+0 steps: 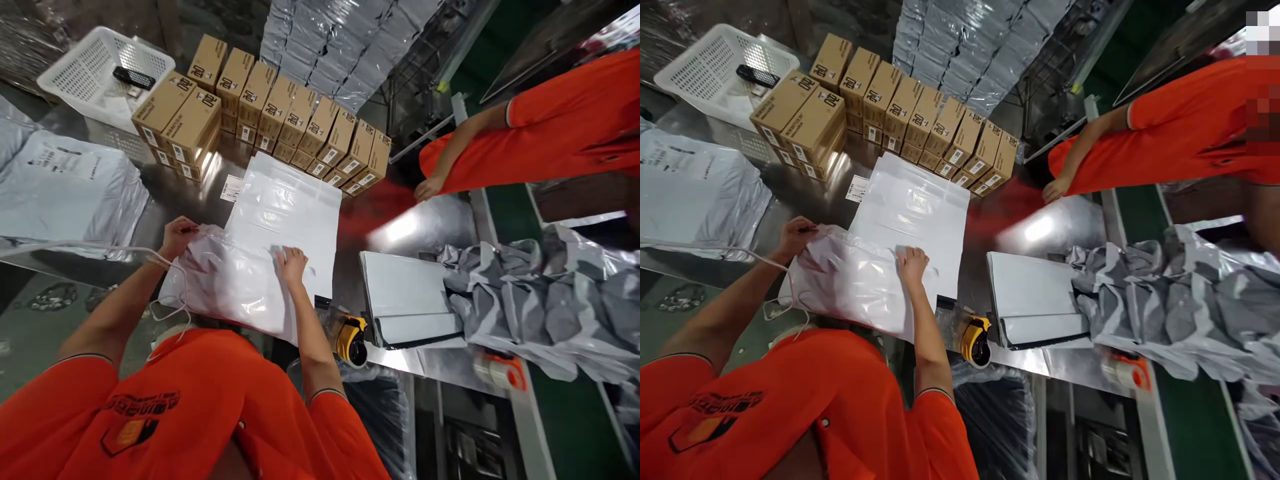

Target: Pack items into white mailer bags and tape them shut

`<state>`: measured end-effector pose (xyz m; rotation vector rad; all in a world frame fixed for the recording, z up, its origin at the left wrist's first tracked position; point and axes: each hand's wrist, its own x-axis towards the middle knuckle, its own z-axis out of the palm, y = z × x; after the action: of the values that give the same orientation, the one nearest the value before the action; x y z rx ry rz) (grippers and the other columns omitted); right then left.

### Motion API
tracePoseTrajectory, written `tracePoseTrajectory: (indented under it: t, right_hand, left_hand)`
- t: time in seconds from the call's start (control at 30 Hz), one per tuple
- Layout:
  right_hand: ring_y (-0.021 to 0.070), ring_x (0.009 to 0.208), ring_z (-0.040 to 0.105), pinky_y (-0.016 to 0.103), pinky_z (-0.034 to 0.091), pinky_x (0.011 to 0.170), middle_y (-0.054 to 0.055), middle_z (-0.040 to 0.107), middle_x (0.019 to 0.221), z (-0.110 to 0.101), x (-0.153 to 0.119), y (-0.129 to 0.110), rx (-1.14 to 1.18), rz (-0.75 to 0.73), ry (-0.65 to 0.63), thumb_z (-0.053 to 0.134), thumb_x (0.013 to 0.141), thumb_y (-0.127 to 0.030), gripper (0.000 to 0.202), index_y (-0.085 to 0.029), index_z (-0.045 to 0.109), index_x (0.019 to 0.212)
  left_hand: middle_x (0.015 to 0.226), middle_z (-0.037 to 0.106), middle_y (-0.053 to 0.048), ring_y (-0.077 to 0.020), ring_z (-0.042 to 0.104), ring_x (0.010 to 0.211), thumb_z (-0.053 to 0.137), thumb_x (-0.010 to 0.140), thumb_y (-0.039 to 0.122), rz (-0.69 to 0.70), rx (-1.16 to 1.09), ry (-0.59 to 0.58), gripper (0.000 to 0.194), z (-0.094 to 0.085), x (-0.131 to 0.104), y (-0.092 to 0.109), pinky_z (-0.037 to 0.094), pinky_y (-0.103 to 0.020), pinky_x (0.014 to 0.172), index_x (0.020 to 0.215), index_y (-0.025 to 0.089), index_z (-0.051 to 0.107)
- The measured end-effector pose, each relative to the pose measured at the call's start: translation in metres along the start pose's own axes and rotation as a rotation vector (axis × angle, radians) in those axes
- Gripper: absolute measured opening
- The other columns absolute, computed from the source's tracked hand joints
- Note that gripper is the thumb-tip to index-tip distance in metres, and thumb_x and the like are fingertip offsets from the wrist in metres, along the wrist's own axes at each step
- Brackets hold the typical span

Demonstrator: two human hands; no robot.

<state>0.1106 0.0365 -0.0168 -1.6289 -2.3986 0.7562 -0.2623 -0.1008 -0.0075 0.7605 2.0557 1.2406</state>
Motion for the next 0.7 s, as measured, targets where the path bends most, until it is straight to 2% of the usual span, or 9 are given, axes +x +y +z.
tracePoseTrajectory:
  t: [0.07, 0.1, 0.17, 0.23, 0.3, 0.4, 0.5, 0.57, 0.7]
  right_hand:
    - [0.0338, 0.127, 0.079, 0.052, 0.061, 0.118, 0.016, 0.091, 0.125, 0.010, 0.013, -0.031, 0.295, -0.185, 0.144, 0.068, 0.121, -0.045, 0.034, -0.023, 0.093, 0.121]
    - [0.0320, 0.122, 0.080, 0.049, 0.063, 0.115, 0.014, 0.091, 0.122, 0.016, 0.020, -0.050, 0.432, -0.289, 0.146, 0.070, 0.120, -0.045, 0.031, -0.025, 0.093, 0.117]
    - [0.0299, 0.119, 0.081, 0.045, 0.067, 0.109, 0.011, 0.091, 0.120, 0.030, 0.031, -0.088, 0.619, -0.451, 0.046, 0.080, 0.114, -0.046, 0.024, -0.027, 0.095, 0.113]
    - [0.0283, 0.116, 0.081, 0.040, 0.069, 0.100, 0.010, 0.091, 0.120, 0.043, 0.036, -0.120, 0.700, -0.525, -0.118, 0.089, 0.106, -0.044, 0.019, -0.027, 0.096, 0.112]
    - [0.0264, 0.108, 0.082, 0.037, 0.069, 0.094, 0.009, 0.090, 0.115, 0.055, 0.035, -0.141, 0.729, -0.524, -0.237, 0.092, 0.102, -0.041, 0.018, -0.025, 0.096, 0.109]
    - [0.0248, 0.103, 0.081, 0.037, 0.069, 0.095, 0.008, 0.087, 0.109, 0.067, 0.029, -0.158, 0.752, -0.488, -0.248, 0.093, 0.100, -0.034, 0.012, -0.023, 0.095, 0.106]
    - [0.0237, 0.103, 0.080, 0.036, 0.068, 0.096, 0.006, 0.083, 0.105, 0.070, 0.023, -0.170, 0.769, -0.421, -0.196, 0.094, 0.098, -0.030, 0.006, -0.024, 0.092, 0.096]
    - [0.0213, 0.100, 0.077, 0.034, 0.067, 0.097, 0.003, 0.079, 0.101, 0.068, 0.018, -0.180, 0.813, -0.333, -0.179, 0.093, 0.098, -0.028, 0.014, -0.024, 0.087, 0.086]
    - [0.0169, 0.092, 0.071, 0.032, 0.067, 0.100, -0.003, 0.072, 0.087, 0.062, 0.008, -0.201, 0.968, -0.176, -0.156, 0.092, 0.099, -0.028, 0.033, -0.027, 0.073, 0.072]
  left_hand:
    - [0.089, 0.076, -0.007, -0.0205, 0.067, 0.086, 0.090, 0.082, 0.032, 0.202, 0.032, -0.076, 0.018, -0.004, -0.011, 0.001, 0.056, -0.033, 0.079, 0.076, 0.018, 0.080]
    - [0.091, 0.078, -0.008, -0.0219, 0.069, 0.086, 0.088, 0.086, 0.034, 0.344, 0.060, -0.129, 0.016, -0.005, -0.017, 0.001, 0.058, -0.034, 0.079, 0.078, 0.020, 0.083]
    - [0.092, 0.080, -0.010, -0.0240, 0.072, 0.083, 0.080, 0.095, 0.037, 0.638, 0.125, -0.203, 0.020, -0.004, -0.028, 0.001, 0.059, -0.037, 0.078, 0.083, 0.023, 0.085]
    - [0.090, 0.079, -0.010, -0.0243, 0.073, 0.081, 0.073, 0.101, 0.037, 0.797, 0.164, -0.182, 0.022, -0.001, -0.036, 0.000, 0.059, -0.037, 0.075, 0.087, 0.024, 0.083]
    - [0.085, 0.076, -0.008, -0.0227, 0.071, 0.076, 0.071, 0.099, 0.033, 0.772, 0.163, -0.092, 0.018, 0.005, -0.041, 0.000, 0.058, -0.036, 0.073, 0.085, 0.023, 0.076]
    - [0.080, 0.073, -0.003, -0.0204, 0.068, 0.071, 0.073, 0.089, 0.027, 0.628, 0.137, 0.018, 0.007, 0.012, -0.045, 0.001, 0.058, -0.034, 0.071, 0.090, 0.024, 0.066]
    - [0.082, 0.073, 0.002, -0.0188, 0.069, 0.073, 0.075, 0.082, 0.020, 0.458, 0.116, 0.081, 0.030, 0.015, -0.047, 0.008, 0.058, -0.033, 0.073, 0.106, 0.026, 0.057]
    - [0.083, 0.072, 0.004, -0.0182, 0.070, 0.077, 0.080, 0.082, 0.018, 0.295, 0.095, 0.096, 0.042, 0.015, -0.051, 0.018, 0.058, -0.032, 0.077, 0.113, 0.027, 0.054]
    - [0.083, 0.067, 0.005, -0.0198, 0.071, 0.084, 0.082, 0.081, 0.014, 0.134, 0.142, 0.080, 0.043, 0.009, -0.055, 0.040, 0.059, -0.032, 0.087, 0.115, 0.024, 0.057]
